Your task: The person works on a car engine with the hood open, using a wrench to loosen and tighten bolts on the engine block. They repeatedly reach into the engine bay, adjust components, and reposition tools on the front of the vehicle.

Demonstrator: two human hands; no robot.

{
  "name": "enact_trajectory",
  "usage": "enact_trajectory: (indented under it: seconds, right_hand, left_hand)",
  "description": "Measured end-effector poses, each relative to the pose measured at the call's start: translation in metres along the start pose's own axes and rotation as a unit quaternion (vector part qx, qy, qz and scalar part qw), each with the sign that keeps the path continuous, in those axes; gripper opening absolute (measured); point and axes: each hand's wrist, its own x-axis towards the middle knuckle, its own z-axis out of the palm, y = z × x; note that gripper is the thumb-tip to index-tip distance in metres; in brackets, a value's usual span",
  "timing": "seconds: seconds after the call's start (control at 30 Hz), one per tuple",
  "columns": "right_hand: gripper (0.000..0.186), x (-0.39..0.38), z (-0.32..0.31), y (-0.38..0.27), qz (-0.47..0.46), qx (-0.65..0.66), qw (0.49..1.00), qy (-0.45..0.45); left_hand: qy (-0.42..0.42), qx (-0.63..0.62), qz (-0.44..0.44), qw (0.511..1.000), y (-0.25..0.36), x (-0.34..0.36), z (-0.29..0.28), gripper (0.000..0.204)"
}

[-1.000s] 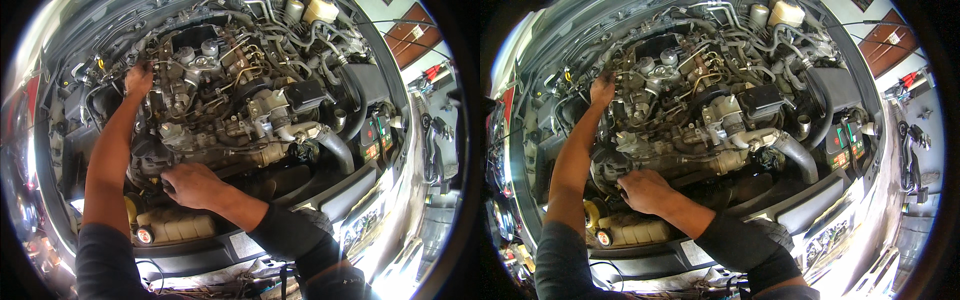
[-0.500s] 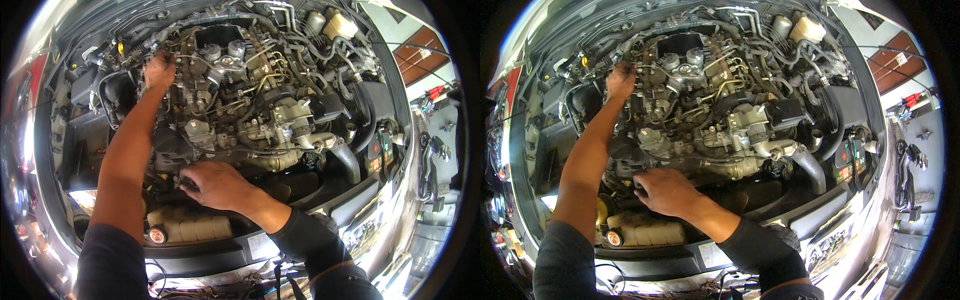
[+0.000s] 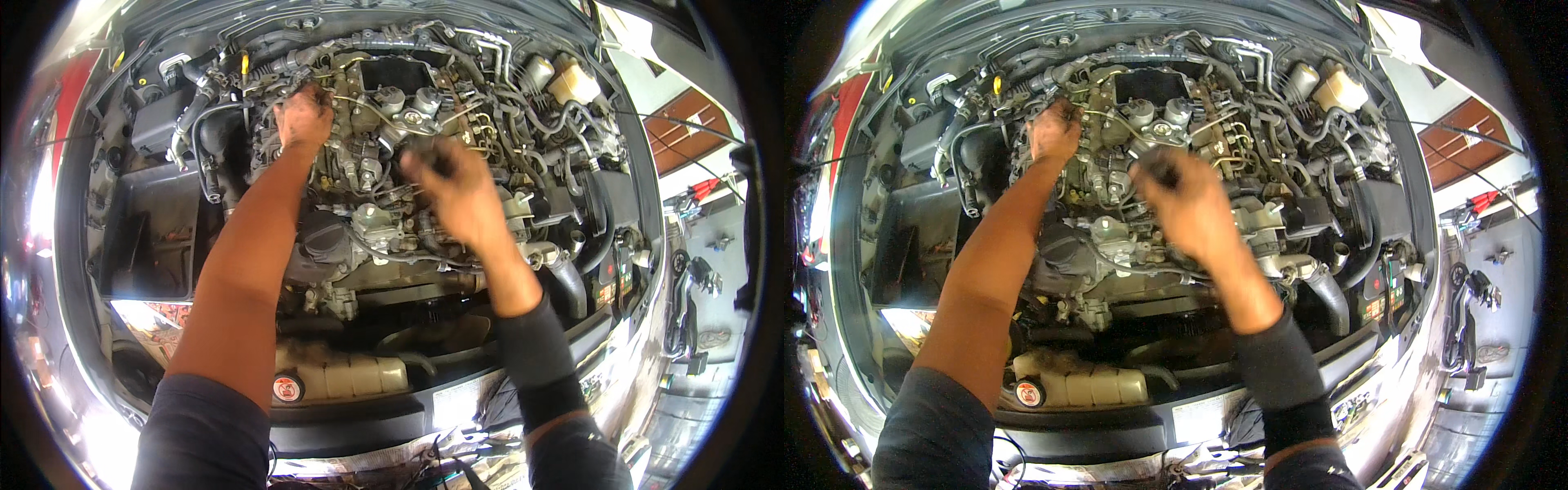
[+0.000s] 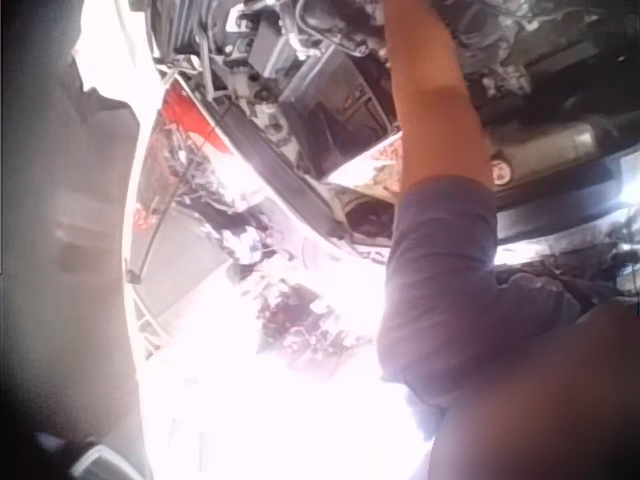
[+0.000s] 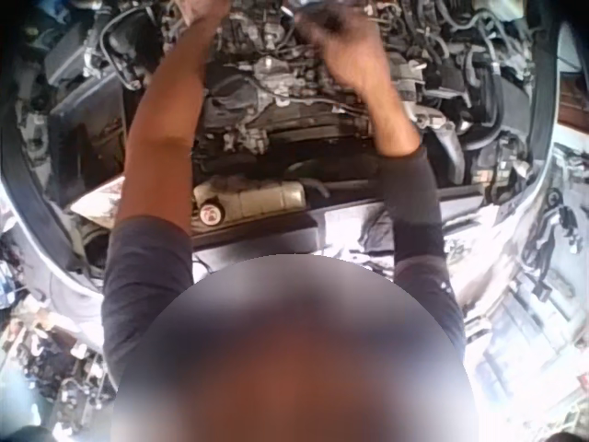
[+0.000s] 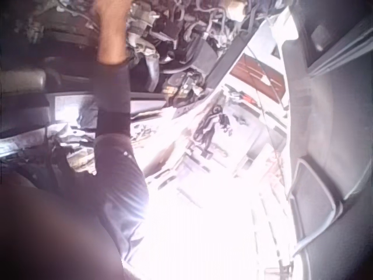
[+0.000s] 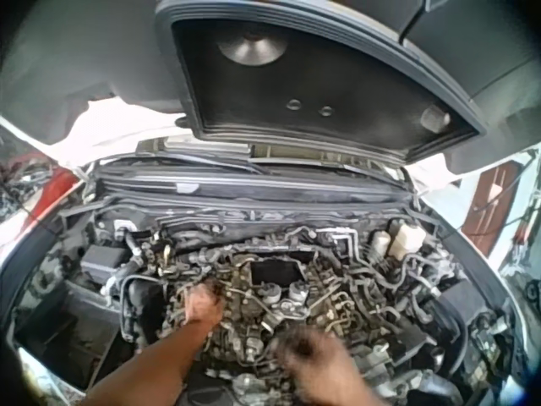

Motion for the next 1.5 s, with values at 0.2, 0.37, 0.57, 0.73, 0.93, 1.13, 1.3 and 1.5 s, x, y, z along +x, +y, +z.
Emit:
enact_trajectory:
  seconds: [0.2,0.37,0.57,0.73,0.93,1.13,1.3,1.5]
  right_hand:
    - [0.052,0.175,0.042,0.042,-0.197,-0.353,0.915,-0.006]
    - [0.061,0.247,0.079,0.034,-0.093,-0.494,0.830,-0.240]
    - [0.052,0.258,0.078,0.021,-0.086,-0.480,0.828,-0.278]
    - [0.049,0.258,0.085,0.020,-0.113,-0.496,0.822,-0.256]
    - [0.046,0.253,0.088,0.024,-0.156,-0.475,0.834,-0.234]
    - [0.049,0.249,0.082,0.029,-0.161,-0.427,0.861,-0.225]
    - [0.059,0.249,0.082,0.030,-0.146,-0.438,0.856,-0.233]
    - [0.062,0.247,0.081,0.032,-0.149,-0.436,0.860,-0.220]
  left_hand:
    - [-0.005,0.018,-0.011,1.000,0.001,-0.001,0.001,0.042]
    - [-0.011,-0.016,-0.021,1.000,0.004,-0.002,-0.004,0.042]
    - [0.000,-0.029,-0.036,0.999,0.011,-0.003,-0.008,0.028]
    - [-0.004,-0.040,-0.033,0.999,0.011,-0.003,-0.010,0.029]
    - [-0.022,-0.050,-0.045,0.997,0.010,-0.002,-0.010,0.034]
    - [-0.026,-0.041,-0.039,0.998,0.010,-0.002,-0.011,0.036]
    - [-0.020,-0.044,-0.032,0.998,0.009,-0.001,-0.008,0.035]
    - [-0.017,-0.039,-0.024,0.999,0.007,-0.002,-0.008,0.033]
